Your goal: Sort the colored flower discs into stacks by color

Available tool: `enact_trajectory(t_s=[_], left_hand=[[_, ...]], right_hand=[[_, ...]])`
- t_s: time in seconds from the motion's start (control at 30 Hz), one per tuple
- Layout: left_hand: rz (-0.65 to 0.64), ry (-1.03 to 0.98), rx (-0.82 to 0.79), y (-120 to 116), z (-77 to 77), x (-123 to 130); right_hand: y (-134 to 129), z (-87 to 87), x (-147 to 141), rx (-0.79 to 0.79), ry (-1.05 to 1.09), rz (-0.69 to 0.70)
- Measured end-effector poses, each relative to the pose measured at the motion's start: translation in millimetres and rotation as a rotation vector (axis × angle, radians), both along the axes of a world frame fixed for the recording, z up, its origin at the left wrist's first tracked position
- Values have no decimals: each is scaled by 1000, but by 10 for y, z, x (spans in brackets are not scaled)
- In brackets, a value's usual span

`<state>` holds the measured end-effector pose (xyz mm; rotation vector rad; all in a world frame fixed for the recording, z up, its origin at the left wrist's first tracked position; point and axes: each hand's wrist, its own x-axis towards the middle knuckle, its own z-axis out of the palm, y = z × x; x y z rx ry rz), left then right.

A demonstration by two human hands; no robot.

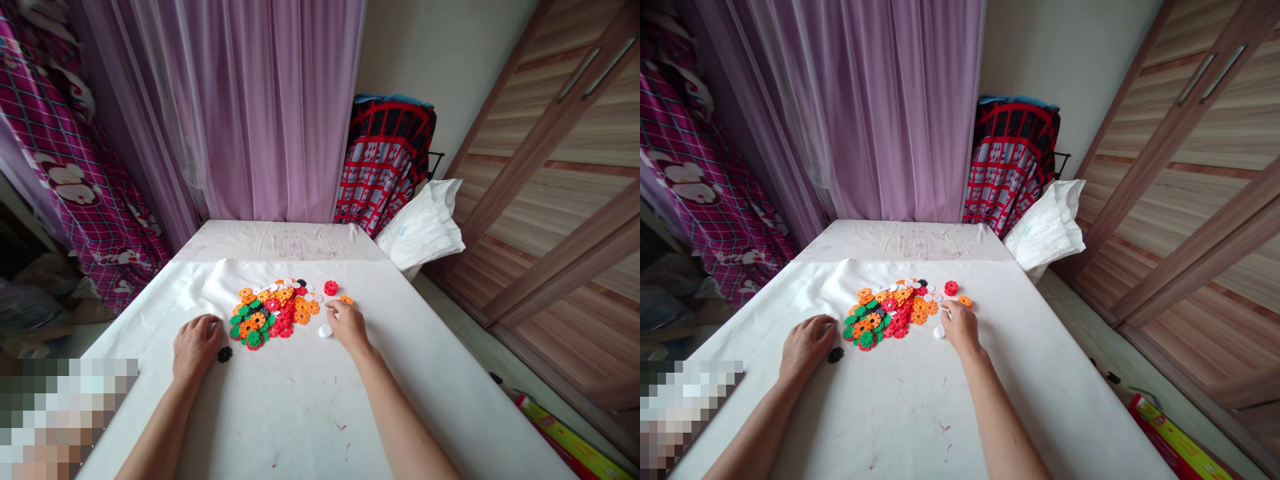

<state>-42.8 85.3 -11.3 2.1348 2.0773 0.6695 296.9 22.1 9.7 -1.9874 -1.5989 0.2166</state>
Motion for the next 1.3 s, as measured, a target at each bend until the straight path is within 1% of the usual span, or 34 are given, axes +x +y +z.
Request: enact_trajectory(t_s=[0.1,0.2,0.27,0.37,0.5,0.57,0.63,0.7,0.77,0.8,0.9,0.97,1.07,1.13,1.2,1.3], left_hand=[[16,-30,-3,-13,-38,-11],[0,-41,6,-17,-76,-34],[-14,-42,33,-12,-102,-55],[-32,-29,54,-2,-122,-78],[-33,-17,49,0,-106,-74],[-35,-18,55,-5,-101,-70],[-33,-24,71,-7,-108,-72],[-32,-28,85,-5,-123,-79],[-34,-23,82,0,-134,-88],[-37,-17,74,3,-136,-91],[-37,-4,42,8,-129,-99],[-35,-4,34,7,-122,-102],[-28,-11,23,10,-122,-110],[-28,-23,16,17,-127,-118],[-29,-41,20,27,-133,-129],[-19,-60,14,43,-139,-143]], right_hand=[[185,144,-3,-158,-110,86],[336,210,-93,-242,-187,180],[394,196,-152,-260,-200,197],[440,143,-207,-279,-211,184],[460,131,-262,-298,-212,154],[444,167,-254,-293,-214,151],[407,223,-168,-253,-200,135],[354,279,20,-155,-143,90],[297,307,281,-31,-54,23],[271,304,418,6,-15,-14],[218,212,741,47,84,-60],[208,101,838,63,136,-43],[217,-63,852,80,164,-29],[228,-133,834,77,157,-23],[237,-164,822,67,145,2],[244,-160,817,48,117,46]])
